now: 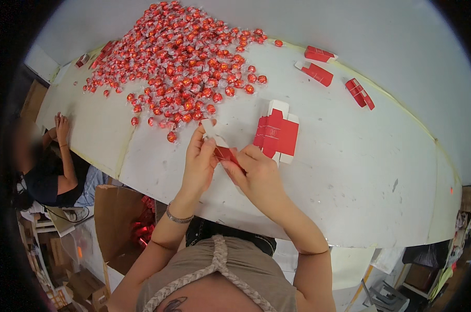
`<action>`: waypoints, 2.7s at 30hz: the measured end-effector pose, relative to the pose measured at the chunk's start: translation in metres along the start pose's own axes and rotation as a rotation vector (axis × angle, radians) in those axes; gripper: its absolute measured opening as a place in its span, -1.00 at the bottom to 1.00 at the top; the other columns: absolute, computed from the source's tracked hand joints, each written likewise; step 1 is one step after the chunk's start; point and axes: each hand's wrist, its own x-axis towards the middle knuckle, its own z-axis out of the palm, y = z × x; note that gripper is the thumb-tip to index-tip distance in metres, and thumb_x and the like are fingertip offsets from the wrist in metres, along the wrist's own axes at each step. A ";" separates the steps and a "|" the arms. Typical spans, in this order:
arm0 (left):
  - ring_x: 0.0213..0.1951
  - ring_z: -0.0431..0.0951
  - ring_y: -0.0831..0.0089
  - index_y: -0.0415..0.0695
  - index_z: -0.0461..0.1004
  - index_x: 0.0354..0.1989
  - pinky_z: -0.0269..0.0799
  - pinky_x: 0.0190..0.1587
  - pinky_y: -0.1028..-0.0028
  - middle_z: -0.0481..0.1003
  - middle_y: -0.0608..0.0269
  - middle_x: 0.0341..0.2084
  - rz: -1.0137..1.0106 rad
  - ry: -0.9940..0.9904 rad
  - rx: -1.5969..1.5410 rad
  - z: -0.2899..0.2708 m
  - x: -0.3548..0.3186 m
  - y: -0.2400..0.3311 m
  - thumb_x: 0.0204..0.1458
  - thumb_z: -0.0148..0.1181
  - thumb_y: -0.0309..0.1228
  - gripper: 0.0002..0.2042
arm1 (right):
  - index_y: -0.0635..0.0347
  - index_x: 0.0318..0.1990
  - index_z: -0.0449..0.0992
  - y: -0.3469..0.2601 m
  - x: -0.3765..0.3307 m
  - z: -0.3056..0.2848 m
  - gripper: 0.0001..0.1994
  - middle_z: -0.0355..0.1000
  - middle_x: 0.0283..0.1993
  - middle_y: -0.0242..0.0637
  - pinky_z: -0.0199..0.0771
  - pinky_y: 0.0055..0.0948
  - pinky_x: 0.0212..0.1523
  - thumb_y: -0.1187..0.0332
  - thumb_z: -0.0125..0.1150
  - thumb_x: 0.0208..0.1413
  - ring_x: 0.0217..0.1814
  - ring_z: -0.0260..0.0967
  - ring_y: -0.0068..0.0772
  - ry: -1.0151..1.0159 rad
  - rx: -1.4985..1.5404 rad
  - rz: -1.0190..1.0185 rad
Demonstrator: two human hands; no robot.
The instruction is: The person assembles small red cardboard boxes at a table. They fold flat red pieces into box shapes, place a red foil-wrapped candy into each box, and set the completed boxes aside. Another person is visible across the table also handling candies.
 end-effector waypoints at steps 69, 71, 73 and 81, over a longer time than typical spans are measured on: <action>0.05 0.27 0.48 -0.02 -0.13 0.36 0.34 -0.04 0.55 0.01 0.08 0.22 0.073 0.021 -0.085 -0.017 -0.012 0.052 -0.22 -0.13 -0.80 -0.16 | 0.26 0.22 0.12 -0.002 0.017 0.073 -0.37 0.30 0.03 0.03 0.41 -0.21 -0.08 0.40 0.22 -0.02 0.00 0.34 0.00 0.009 0.043 -0.192; 0.14 0.22 0.38 -0.01 -0.17 0.37 0.31 0.02 0.48 -0.05 0.04 0.26 0.048 -0.081 -0.059 -0.026 -0.014 0.053 -0.18 -0.08 -0.75 -0.16 | 0.27 0.21 0.10 -0.001 0.019 0.068 -0.33 0.29 0.04 0.02 0.40 -0.22 -0.06 0.37 0.27 -0.06 0.01 0.34 -0.04 -0.022 0.128 -0.077; 0.21 0.17 0.28 -0.03 -0.22 0.37 0.28 0.08 0.41 -0.10 0.00 0.29 0.064 -0.124 -0.151 -0.029 -0.016 0.050 -0.11 -0.01 -0.67 -0.18 | 0.29 0.19 0.10 -0.001 0.021 0.065 -0.32 0.29 0.04 0.02 0.39 -0.26 -0.05 0.34 0.30 -0.08 0.01 0.36 -0.12 -0.046 0.273 0.115; 0.06 0.37 0.21 -0.16 -0.06 0.31 0.28 0.05 0.36 0.27 -0.04 0.10 0.270 -0.094 0.665 -0.021 -0.047 0.041 0.12 0.05 -0.25 -0.37 | 0.29 0.15 0.10 -0.002 0.023 0.079 -0.59 0.27 -0.17 -0.11 0.37 -0.41 -0.18 0.37 -0.07 0.18 -0.22 0.31 -0.34 0.349 0.501 -0.116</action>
